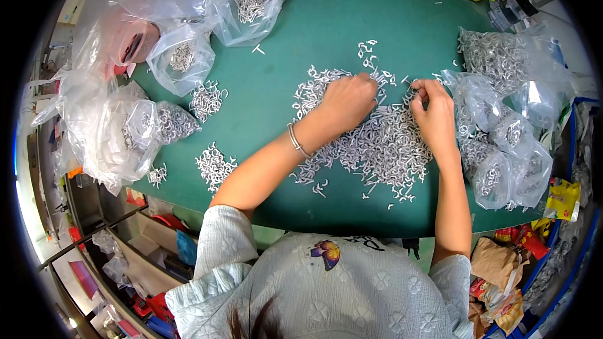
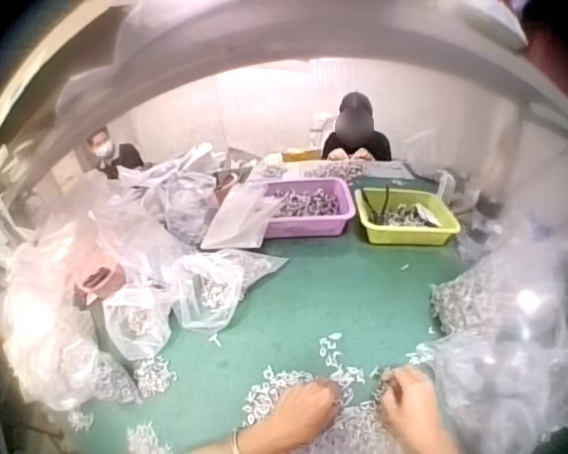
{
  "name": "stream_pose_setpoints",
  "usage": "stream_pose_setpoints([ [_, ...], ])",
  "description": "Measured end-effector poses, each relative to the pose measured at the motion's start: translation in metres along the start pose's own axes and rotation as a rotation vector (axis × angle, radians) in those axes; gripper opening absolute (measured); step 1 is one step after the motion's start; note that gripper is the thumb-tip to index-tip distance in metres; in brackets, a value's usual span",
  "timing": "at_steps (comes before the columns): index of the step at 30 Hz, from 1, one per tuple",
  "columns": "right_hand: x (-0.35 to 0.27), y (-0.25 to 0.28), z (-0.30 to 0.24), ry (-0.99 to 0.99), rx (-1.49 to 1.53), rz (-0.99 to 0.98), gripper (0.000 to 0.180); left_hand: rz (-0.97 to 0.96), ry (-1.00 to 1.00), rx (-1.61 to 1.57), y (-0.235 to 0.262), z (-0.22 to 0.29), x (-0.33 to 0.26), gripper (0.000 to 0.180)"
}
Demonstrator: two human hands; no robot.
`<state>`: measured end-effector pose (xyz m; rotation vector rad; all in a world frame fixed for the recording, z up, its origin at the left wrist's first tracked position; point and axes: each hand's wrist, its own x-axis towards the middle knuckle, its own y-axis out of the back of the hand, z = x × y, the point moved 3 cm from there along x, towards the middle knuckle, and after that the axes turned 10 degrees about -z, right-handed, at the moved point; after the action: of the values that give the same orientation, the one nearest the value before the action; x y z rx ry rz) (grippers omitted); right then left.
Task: The person sorts small white plastic parts on a green work surface by hand, moving them from a central pile into smaller counts and placing them into clear plastic bags.
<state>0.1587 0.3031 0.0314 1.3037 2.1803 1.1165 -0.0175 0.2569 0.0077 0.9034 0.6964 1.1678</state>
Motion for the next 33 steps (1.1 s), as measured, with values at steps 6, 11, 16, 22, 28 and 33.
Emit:
stream_pose_setpoints([
  [6, -0.015, -0.006, 0.022, -0.186, 0.525, -0.144, 0.01, 0.087, -0.063, -0.174, 0.002, -0.002, 0.001, 0.008],
  [11, -0.02, 0.01, 0.009, -0.029, 0.257, -0.352, 0.009, -0.231, 0.214, -1.415, 0.019, -0.013, -0.019, 0.012],
  [16, -0.002, -0.006, 0.01, 0.053, -0.245, -0.107, 0.017, -0.185, 0.066, -1.92, 0.014, -0.014, -0.034, 0.014],
  [22, 0.007, -0.009, 0.0, -0.001, -0.454, -0.199, 0.011, 0.087, 0.173, -0.278, 0.003, -0.003, -0.036, 0.016],
  [28, 0.003, 0.0, 0.011, -0.045, -0.246, -0.139, 0.007, 0.017, 0.118, -0.039, 0.002, 0.013, -0.028, 0.018],
  [33, -0.025, 0.015, -0.006, -0.024, 0.308, -0.281, 0.005, 0.02, 0.091, -0.033, -0.002, 0.015, -0.031, 0.018],
])
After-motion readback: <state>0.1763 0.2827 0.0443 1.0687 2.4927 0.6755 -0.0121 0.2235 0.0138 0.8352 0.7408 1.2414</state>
